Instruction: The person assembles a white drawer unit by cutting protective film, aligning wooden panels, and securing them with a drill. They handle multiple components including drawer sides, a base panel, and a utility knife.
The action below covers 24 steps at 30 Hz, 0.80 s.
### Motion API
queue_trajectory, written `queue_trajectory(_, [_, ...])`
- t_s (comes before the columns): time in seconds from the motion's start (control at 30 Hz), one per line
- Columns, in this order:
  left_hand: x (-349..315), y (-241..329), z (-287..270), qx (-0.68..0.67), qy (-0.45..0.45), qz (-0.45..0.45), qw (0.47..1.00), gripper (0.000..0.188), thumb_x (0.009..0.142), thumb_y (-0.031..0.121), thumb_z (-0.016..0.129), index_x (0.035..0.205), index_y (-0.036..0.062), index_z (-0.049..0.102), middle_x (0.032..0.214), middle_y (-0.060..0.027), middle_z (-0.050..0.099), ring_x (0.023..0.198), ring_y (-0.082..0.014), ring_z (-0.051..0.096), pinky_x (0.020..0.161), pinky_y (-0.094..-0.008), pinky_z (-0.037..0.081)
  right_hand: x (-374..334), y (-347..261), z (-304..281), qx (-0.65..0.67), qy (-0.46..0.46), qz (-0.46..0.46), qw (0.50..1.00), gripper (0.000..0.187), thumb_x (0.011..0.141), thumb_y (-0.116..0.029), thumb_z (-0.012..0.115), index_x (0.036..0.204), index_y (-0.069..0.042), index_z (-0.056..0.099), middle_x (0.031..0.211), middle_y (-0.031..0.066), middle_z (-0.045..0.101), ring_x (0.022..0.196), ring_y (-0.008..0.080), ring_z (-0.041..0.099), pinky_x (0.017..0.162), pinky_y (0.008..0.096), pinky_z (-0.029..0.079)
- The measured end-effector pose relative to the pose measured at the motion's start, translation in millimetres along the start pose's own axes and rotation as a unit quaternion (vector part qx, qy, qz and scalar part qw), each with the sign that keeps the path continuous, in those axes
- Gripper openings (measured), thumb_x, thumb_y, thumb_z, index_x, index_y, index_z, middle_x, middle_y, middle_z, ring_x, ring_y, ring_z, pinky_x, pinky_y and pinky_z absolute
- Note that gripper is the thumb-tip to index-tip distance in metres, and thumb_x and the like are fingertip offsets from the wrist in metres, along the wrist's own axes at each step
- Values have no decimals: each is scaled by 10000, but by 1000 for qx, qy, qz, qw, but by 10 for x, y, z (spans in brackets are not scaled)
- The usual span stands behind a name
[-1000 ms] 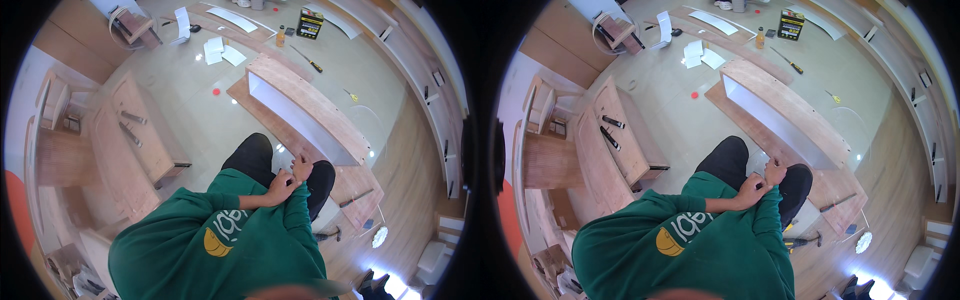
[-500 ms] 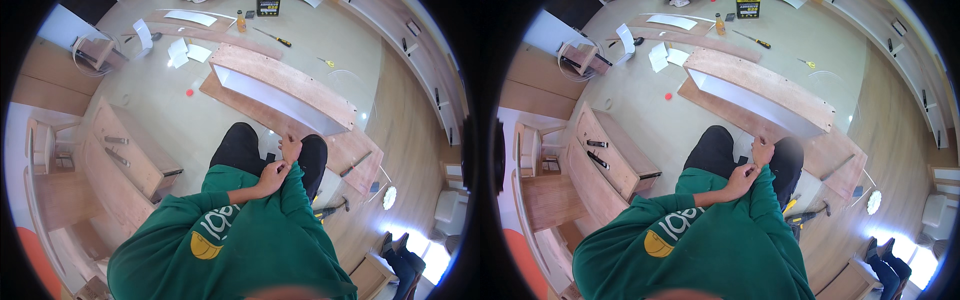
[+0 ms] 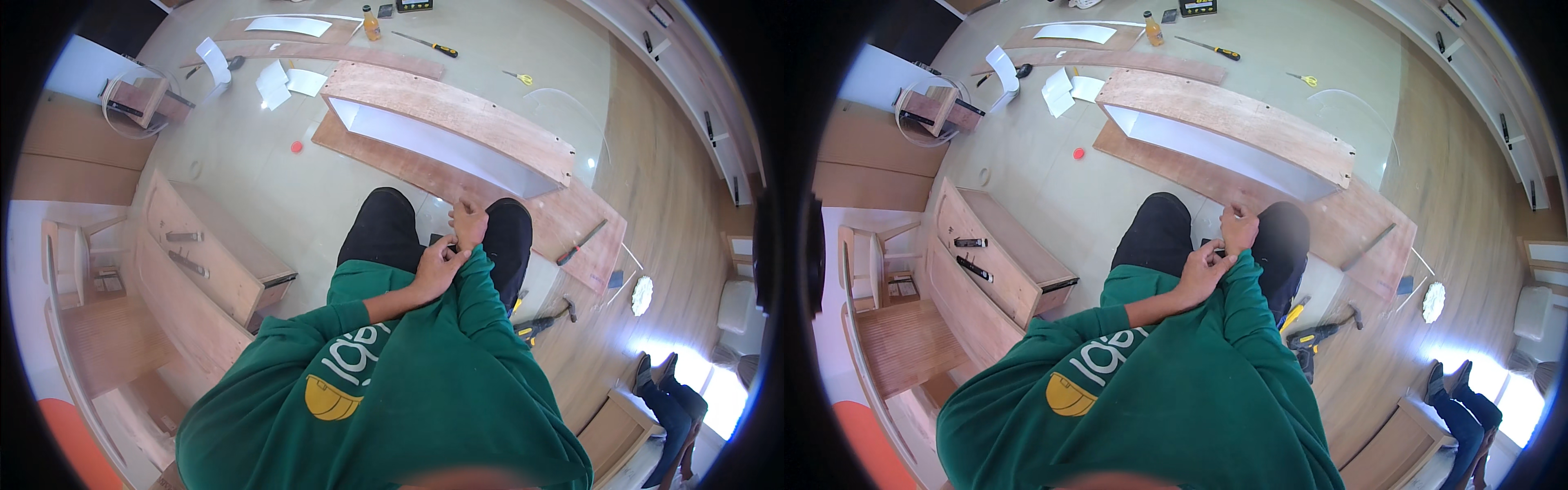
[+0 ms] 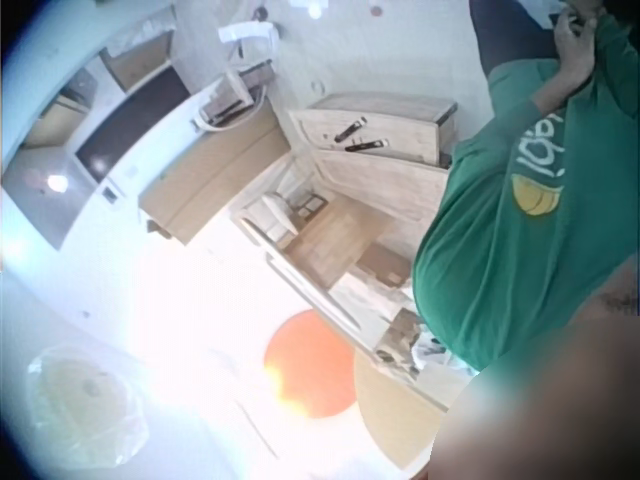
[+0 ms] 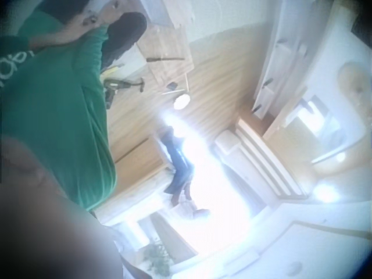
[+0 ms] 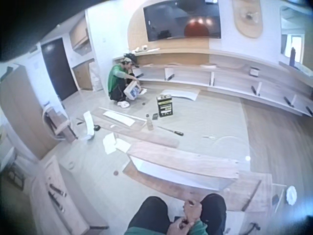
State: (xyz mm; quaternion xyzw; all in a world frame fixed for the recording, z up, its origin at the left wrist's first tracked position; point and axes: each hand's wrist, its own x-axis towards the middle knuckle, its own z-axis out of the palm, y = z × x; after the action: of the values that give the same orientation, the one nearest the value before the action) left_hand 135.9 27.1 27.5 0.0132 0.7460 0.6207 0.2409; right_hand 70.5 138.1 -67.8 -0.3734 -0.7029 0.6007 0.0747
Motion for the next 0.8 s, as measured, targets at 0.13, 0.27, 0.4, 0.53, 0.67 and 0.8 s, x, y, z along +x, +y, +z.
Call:
queue_trajectory(0.13, [30,-123,36,66,-13,25,997,234,902,194,674,1017,-4,626,699,-71,615,613,-115,518,605,-303,444,11,5,7,49,-1,-20,999,283,852,-159,622,1051,30,688,825,146,720,643,177,695,548,304,536])
queue_trajectory(0.27, [3,-234,145,107,61,104,987,224,895,172,682,1018,-2,614,887,-105,628,671,-162,562,631,-314,468,7,-19,7,32,1,-3,999,287,856,-151,616,1060,41,680,805,146,719,625,180,690,556,305,537])
queue_trajectory(0.4, [24,-244,182,19,92,71,993,292,893,165,689,1104,4,570,1027,-102,612,725,-144,583,653,-292,486,18,35,19,26,3,3,1000,284,859,-142,612,1067,38,680,827,148,720,634,185,694,559,300,542])
queue_trajectory(0.53, [-48,-106,146,-31,10,-19,999,295,906,180,675,1121,7,570,966,-99,626,723,-144,583,662,-300,490,41,45,-27,33,8,-2,999,285,865,-135,605,1079,40,676,889,159,717,642,182,694,567,296,554])
queue_trajectory(0.67, [-50,-256,126,96,-1,46,994,307,902,161,668,1148,8,566,916,-99,617,759,-168,597,675,-322,498,-5,-27,-17,77,-13,3,997,288,876,-119,600,1089,65,661,903,176,705,667,189,696,549,291,555])
queue_trajectory(0.8, [43,-217,189,109,111,228,961,382,880,141,681,1206,7,532,1045,-122,572,784,-193,600,683,-333,502,-12,-121,-11,110,6,38,993,292,880,-97,590,1104,80,646,874,186,698,698,200,698,539,285,552])
